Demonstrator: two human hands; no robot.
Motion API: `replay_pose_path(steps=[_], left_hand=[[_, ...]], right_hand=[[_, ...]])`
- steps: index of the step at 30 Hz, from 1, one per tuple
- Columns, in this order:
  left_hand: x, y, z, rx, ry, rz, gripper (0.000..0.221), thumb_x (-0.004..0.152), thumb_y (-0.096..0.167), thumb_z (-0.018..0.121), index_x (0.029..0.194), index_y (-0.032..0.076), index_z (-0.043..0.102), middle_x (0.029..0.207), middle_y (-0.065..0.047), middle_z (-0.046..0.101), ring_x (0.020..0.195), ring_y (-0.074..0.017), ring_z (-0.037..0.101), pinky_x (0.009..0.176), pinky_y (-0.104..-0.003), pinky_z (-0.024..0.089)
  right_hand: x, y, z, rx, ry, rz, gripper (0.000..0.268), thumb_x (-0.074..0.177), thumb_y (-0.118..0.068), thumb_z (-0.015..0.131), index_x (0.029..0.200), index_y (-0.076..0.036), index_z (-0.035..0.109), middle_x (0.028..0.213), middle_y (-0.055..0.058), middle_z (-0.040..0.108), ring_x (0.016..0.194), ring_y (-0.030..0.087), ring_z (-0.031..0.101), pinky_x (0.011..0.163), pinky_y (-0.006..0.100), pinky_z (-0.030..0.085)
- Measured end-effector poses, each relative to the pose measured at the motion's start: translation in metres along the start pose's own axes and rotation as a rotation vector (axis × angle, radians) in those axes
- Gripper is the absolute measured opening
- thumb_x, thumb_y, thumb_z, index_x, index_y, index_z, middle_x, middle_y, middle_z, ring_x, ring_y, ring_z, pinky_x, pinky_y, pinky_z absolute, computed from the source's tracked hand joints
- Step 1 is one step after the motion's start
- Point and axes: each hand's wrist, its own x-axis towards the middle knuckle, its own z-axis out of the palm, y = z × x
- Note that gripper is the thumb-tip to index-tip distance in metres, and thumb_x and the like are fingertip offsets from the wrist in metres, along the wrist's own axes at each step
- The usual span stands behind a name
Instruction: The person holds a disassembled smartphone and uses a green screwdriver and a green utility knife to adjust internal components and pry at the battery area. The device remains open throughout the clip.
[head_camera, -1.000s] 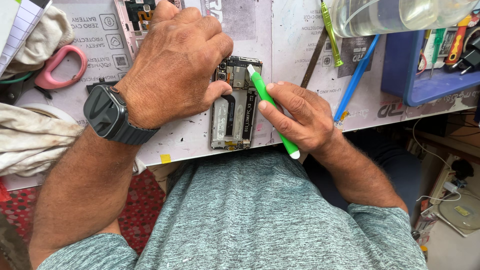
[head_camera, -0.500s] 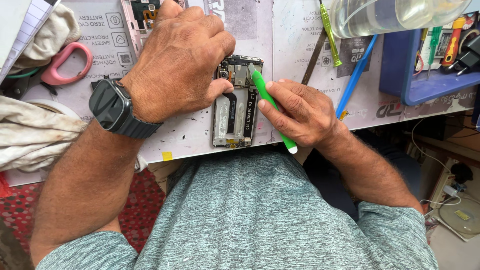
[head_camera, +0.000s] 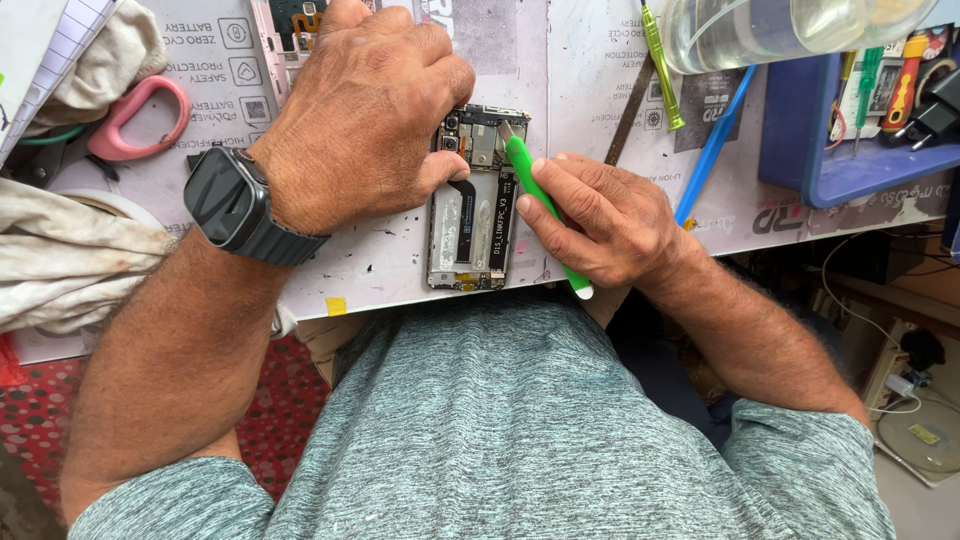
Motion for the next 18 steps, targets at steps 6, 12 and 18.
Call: replay_pose_path(steps=[6,12,18], left_hand=[[0.000,0.000,0.002,0.007,-0.001,-0.001,0.045,0.076,0.038,0.092,0.102,0.007,0.073,0.100,-0.009,0.067,0.105,-0.0300,0.061,0.102,-0.050,0.037],[0.000,-0.001,0.001,0.001,0.007,0.011,0.046,0.076,0.038,0.092,0.102,0.007,0.073,0.102,-0.009,0.067,0.106,-0.0304,0.061,0.102,-0.051,0.037],[-0.001,-0.001,0.000,-0.024,0.011,0.003,0.045,0.076,0.037,0.092,0.102,0.006,0.072,0.102,-0.009,0.066,0.107,-0.0311,0.060,0.102,-0.050,0.038]], right_hand=[[-0.003,0.001,0.001,-0.005,-0.013,-0.005,0.015,0.099,-0.003,0.077,0.112,-0.001,0.071,0.119,0.020,0.066,0.105,0.029,0.074,0.088,0.037,0.068],[-0.002,0.001,-0.001,0.015,-0.011,-0.002,0.016,0.098,-0.003,0.077,0.113,0.000,0.070,0.119,0.021,0.066,0.105,0.030,0.074,0.088,0.039,0.069],[-0.001,-0.009,-0.012,0.310,0.060,0.335,0.026,0.091,0.005,0.080,0.114,-0.001,0.070,0.110,0.022,0.070,0.089,0.023,0.074,0.070,0.032,0.064]])
